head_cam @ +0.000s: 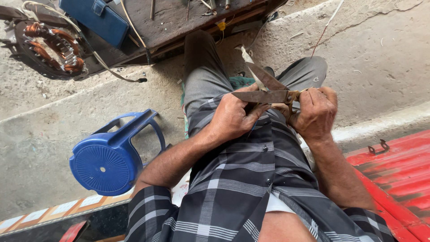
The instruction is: The person sits on the ground and uses shears to strip the outer insulation from a multi-colored electrical cable. They then separate the individual wires and trim the ends.
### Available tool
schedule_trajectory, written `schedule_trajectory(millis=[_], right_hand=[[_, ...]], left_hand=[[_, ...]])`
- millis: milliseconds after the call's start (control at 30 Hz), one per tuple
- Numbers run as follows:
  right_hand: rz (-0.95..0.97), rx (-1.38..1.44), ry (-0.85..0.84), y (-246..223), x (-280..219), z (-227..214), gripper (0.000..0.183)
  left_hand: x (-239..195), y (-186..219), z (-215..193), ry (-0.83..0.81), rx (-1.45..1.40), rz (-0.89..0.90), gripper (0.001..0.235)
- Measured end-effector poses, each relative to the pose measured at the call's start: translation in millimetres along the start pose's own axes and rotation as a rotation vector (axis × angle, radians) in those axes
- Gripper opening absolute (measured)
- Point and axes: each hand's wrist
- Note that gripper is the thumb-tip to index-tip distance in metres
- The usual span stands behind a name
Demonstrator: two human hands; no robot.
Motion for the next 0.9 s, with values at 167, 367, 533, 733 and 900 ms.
schedule_trajectory(millis=[167,367,533,733,900], right_hand=[[0.022,-0.039,-0.029,-7.3,2.7,-7.4,0.058],[-0.020,0.004,0.012,-6.2,2.9,-5.8,0.059],[-0.066,0.038,0.037,2.4,6.7,-6.2,0.064],[-0.141,0.071,0.009,14.2,2.0,-6.0,0.063],[-0.126,0.087,-0.054,35.7,-8.0,3.2,0.063]], left_hand=[[-0.7,-2.6,4.8,-0.002,-0.030,-0.030,0.023],[-2.0,-12.6,-1.1,-0.050,-0.093,0.035,0.024],[2.0,-20.1,-11.7,-0.175,-0.389,-0.171,0.036],[8.5,-35.1,-28.2,-0.293,-0.296,-0.114,0.038],[8.0,-50.4,-35.5,-0.451,-0.410,-0.387,0.054]])
Point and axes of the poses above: each hand's wrist, its own x-axis towards the middle knuckle, its own z-axis out of the palm, y = z × x, and after that the axes turned 3 degrees about z, right-handed
